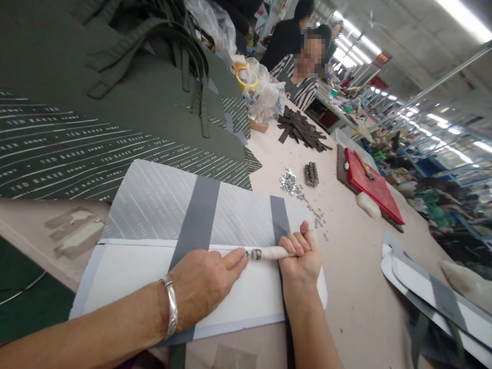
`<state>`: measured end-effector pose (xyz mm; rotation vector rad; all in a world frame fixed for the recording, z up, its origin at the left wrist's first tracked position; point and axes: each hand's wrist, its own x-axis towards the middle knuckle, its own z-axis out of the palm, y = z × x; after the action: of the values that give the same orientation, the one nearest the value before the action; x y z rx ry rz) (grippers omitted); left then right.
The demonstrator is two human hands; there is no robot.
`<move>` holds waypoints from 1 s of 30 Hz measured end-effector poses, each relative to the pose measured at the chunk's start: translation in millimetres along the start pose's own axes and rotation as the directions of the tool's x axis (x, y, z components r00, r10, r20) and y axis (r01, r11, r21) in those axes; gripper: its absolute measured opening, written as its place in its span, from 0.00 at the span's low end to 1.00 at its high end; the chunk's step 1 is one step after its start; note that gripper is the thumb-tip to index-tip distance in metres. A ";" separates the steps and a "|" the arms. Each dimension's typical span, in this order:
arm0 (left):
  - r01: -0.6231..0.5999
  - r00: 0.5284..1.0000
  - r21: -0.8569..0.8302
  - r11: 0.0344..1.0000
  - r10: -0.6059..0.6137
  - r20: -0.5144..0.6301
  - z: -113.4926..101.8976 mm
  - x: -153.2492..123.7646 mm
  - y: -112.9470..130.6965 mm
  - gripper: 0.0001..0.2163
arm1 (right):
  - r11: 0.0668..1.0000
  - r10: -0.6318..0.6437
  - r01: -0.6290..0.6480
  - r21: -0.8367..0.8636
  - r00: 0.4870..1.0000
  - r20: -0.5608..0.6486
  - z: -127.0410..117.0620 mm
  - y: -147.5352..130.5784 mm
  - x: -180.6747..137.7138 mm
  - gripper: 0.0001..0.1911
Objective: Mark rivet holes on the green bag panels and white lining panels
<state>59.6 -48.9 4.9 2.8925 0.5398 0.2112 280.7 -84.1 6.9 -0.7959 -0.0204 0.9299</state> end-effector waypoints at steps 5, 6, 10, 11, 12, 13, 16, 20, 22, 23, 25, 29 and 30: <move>0.002 1.000 -0.022 1.000 -0.002 -0.009 0.3 -1.8 0.9 0.17 | 0.999 0.004 -0.001 -0.041 0.997 0.076 -3.7 4.8 3.3 0.03; 0.006 1.000 -0.025 1.000 -0.006 -0.008 0.4 -2.0 1.0 0.17 | 0.999 0.006 -0.001 -0.053 0.996 0.088 -4.3 5.0 4.3 0.03; 0.008 1.000 -0.045 0.999 -0.009 -0.028 2.4 -2.6 1.0 0.17 | 0.993 -0.008 0.025 -0.115 0.988 0.152 -5.7 5.9 6.3 0.03; 0.008 0.999 -0.050 0.999 -0.010 -0.038 3.3 -2.8 0.9 0.18 | 0.993 -0.017 0.035 -0.116 0.988 0.152 -5.0 6.6 6.0 0.03; 0.008 0.999 -0.057 0.998 -0.011 -0.045 4.3 -3.1 0.7 0.18 | 0.993 -0.029 0.045 -0.109 0.989 0.142 -3.5 7.3 5.3 0.03; 0.009 0.999 -0.063 0.998 -0.012 -0.050 5.5 -3.4 0.5 0.18 | 0.993 -0.042 0.055 -0.101 0.991 0.128 -1.2 8.2 4.2 0.04; 0.004 0.997 -0.088 0.996 -0.011 -0.074 9.7 -4.6 -0.2 0.19 | 0.988 -0.094 0.107 -0.115 0.989 0.113 10.3 10.6 -3.1 0.07; 0.004 0.984 -0.103 0.995 -0.022 -0.175 15.0 -5.1 -0.1 0.14 | 0.947 -0.174 0.232 -0.225 0.952 0.250 31.6 12.8 -22.0 0.10; 0.002 0.978 -0.096 0.995 -0.022 -0.209 15.1 -4.3 0.1 0.13 | 0.911 -0.192 0.304 -0.279 0.911 0.365 40.2 13.1 -31.2 0.10; 0.000 0.975 -0.095 0.996 -0.021 -0.221 14.3 -3.9 0.0 0.13 | 0.894 -0.192 0.332 -0.301 0.890 0.414 43.1 12.8 -34.3 0.10; -0.002 0.975 -0.094 0.996 -0.019 -0.222 11.5 -3.2 -0.5 0.14 | 0.876 -0.185 0.357 -0.324 0.870 0.458 45.0 10.9 -35.9 0.10; -0.012 0.988 -0.082 0.997 -0.001 -0.154 6.4 -3.5 -2.3 0.15 | 0.892 -0.214 0.336 -0.303 0.904 0.370 37.4 5.2 -26.8 0.09; -0.014 0.990 -0.080 0.997 0.002 -0.144 6.1 -3.8 -2.6 0.14 | 0.895 -0.219 0.331 -0.299 0.911 0.350 35.1 4.4 -24.5 0.09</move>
<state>56.3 -48.9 -2.0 2.8155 0.5303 0.4349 250.4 -79.1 37.0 -0.9420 -0.5793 0.7749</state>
